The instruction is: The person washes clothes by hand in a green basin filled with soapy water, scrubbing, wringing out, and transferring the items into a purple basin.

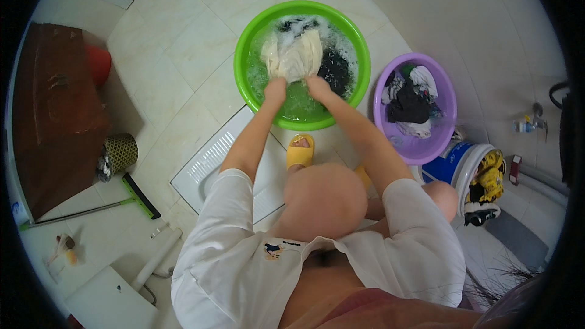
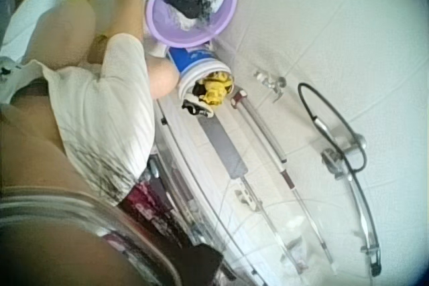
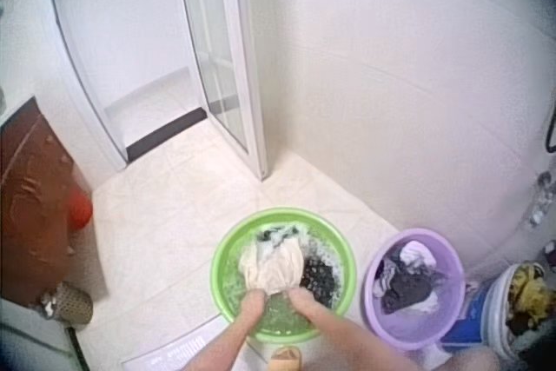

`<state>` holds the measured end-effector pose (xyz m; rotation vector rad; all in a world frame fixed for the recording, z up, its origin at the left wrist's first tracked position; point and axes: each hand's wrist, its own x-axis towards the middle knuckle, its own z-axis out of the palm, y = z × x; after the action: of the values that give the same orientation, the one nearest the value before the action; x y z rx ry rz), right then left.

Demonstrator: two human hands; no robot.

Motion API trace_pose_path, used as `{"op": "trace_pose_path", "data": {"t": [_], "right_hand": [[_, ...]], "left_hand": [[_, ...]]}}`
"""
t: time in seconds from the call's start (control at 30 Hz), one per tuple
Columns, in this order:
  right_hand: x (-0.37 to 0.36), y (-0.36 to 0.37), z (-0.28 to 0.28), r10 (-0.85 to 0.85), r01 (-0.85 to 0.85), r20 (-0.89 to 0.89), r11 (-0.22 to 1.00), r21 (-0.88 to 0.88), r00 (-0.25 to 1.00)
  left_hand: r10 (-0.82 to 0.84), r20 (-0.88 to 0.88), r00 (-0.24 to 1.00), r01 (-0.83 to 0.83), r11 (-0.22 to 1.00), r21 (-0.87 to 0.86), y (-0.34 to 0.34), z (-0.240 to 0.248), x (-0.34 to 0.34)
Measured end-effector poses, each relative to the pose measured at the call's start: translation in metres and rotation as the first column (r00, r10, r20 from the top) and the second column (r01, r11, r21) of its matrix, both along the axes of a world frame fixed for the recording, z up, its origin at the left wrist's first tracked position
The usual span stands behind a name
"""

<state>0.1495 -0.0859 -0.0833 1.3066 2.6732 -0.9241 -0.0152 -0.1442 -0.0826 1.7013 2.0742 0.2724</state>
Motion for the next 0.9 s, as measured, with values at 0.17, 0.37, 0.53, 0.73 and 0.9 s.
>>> {"op": "trace_pose_path", "data": {"t": [0.17, 0.37, 0.53, 0.73, 0.9], "right_hand": [[-0.016, -0.034, -0.050, -0.249, 0.262, 0.268, 0.965, -0.016, 0.931], [-0.010, -0.023, 0.026, 0.039, -0.088, -0.109, 0.864, -0.496, 0.993], [0.025, 0.041, 0.197, -0.343, 0.203, -0.222, 0.853, -0.482, 0.913], [0.035, 0.099, 0.389, -0.259, 0.305, -0.522, 0.952, 0.002, 0.812], [0.021, 0.067, 0.532, -0.118, 0.441, -0.688, 0.841, 0.314, 0.716]], "left_hand": [[-0.035, -0.242, 0.970, -0.032, 0.963, -0.267, -0.008, -0.031, 0.029], [-0.315, 0.051, 0.948, 0.312, 0.881, -0.355, -0.021, -0.001, 0.007], [0.026, 0.542, 0.840, 0.040, 0.993, -0.109, 0.028, 0.156, -0.058], [-0.172, 0.506, 0.845, -0.078, 0.897, 0.434, 0.071, 0.381, -0.087], [-0.210, 0.390, 0.896, -0.114, 0.742, 0.661, 0.055, 0.523, -0.074]]}}
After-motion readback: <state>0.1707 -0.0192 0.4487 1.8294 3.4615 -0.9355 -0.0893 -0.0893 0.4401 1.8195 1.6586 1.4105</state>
